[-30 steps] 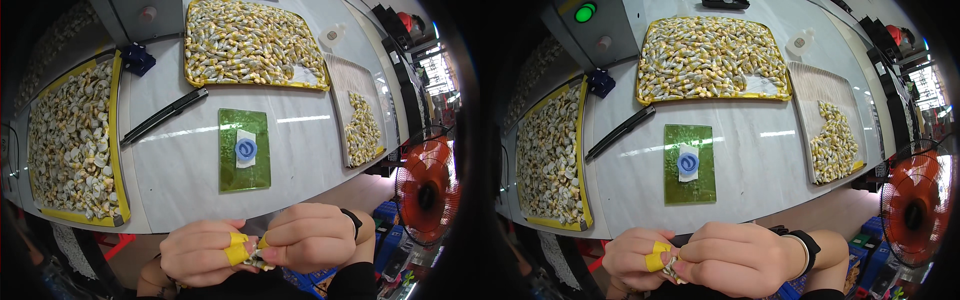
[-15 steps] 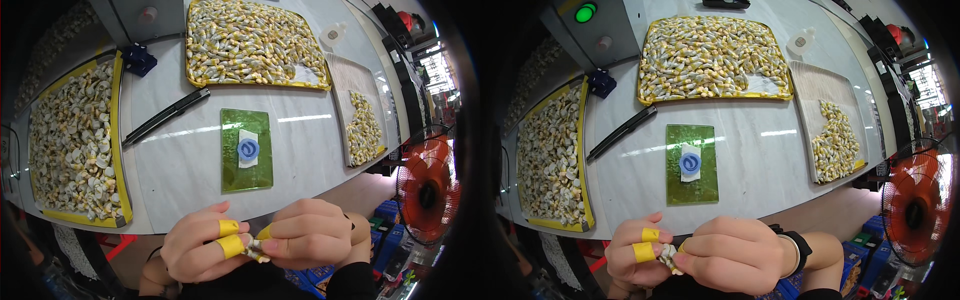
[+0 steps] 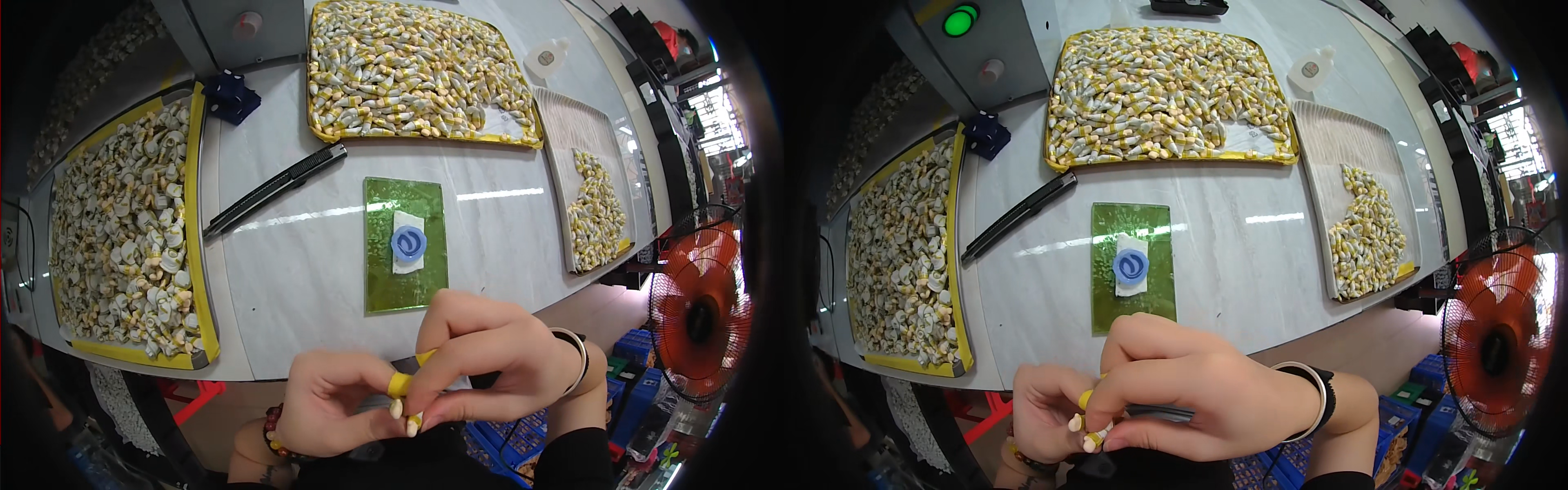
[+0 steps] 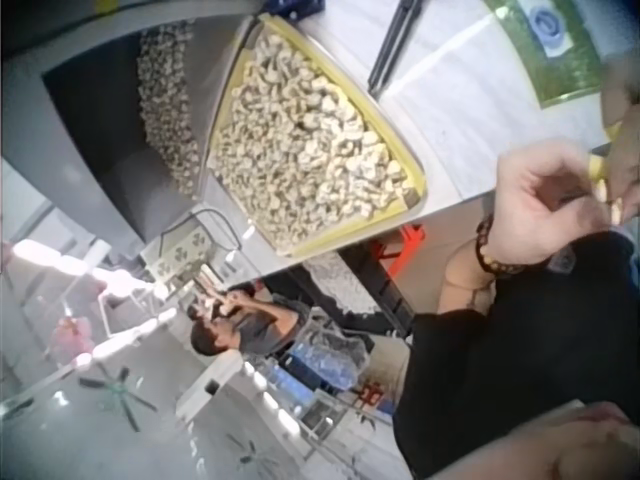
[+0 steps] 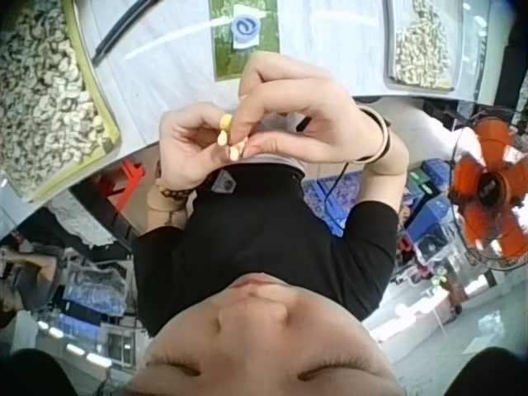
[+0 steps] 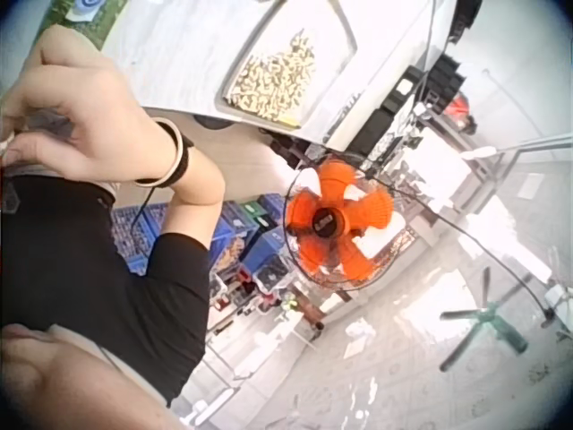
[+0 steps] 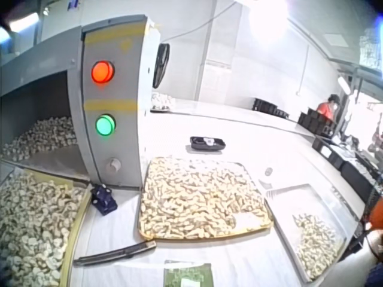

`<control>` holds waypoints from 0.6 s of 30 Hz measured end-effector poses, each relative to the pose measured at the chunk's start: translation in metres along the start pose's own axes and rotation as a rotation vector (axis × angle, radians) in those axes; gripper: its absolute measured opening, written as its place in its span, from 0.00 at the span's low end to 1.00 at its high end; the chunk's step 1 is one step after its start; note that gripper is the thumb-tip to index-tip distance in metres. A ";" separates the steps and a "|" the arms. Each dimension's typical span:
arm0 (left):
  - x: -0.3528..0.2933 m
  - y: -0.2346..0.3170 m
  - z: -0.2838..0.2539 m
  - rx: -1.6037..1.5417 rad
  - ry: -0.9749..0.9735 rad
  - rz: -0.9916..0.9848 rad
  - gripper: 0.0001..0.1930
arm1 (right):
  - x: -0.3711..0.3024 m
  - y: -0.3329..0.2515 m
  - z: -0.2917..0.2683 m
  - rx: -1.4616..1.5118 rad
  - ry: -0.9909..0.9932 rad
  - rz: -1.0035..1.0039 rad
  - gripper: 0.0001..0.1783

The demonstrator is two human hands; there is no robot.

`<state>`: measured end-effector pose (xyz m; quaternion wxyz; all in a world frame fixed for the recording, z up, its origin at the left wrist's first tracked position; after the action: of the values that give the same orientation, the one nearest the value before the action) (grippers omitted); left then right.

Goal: The person repeatedly picks small white and yellow plastic components from a tray, applies a substance from a small blue cap to the interior of the components, and places them into a yellow tray. The process is repetitive and involves handling small parts with precision.

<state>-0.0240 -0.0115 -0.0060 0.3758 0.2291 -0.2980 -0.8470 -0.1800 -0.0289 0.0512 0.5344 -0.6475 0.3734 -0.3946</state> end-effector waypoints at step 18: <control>0.003 0.006 0.006 0.179 -0.017 0.046 0.11 | -0.004 0.003 -0.001 0.117 -0.020 0.030 0.11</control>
<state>-0.0262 -0.0148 0.0013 0.3708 0.2478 -0.3807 -0.8101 -0.1826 -0.0261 0.0479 0.5811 -0.6132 0.3540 -0.4013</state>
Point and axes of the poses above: each hand's wrist, its own x-axis towards the middle knuckle, its own z-axis out of the palm, y = z × x, the point moved 4 cm from there along x, towards the middle knuckle, and after that the axes turned 8 degrees about y, right-handed, at the moved point
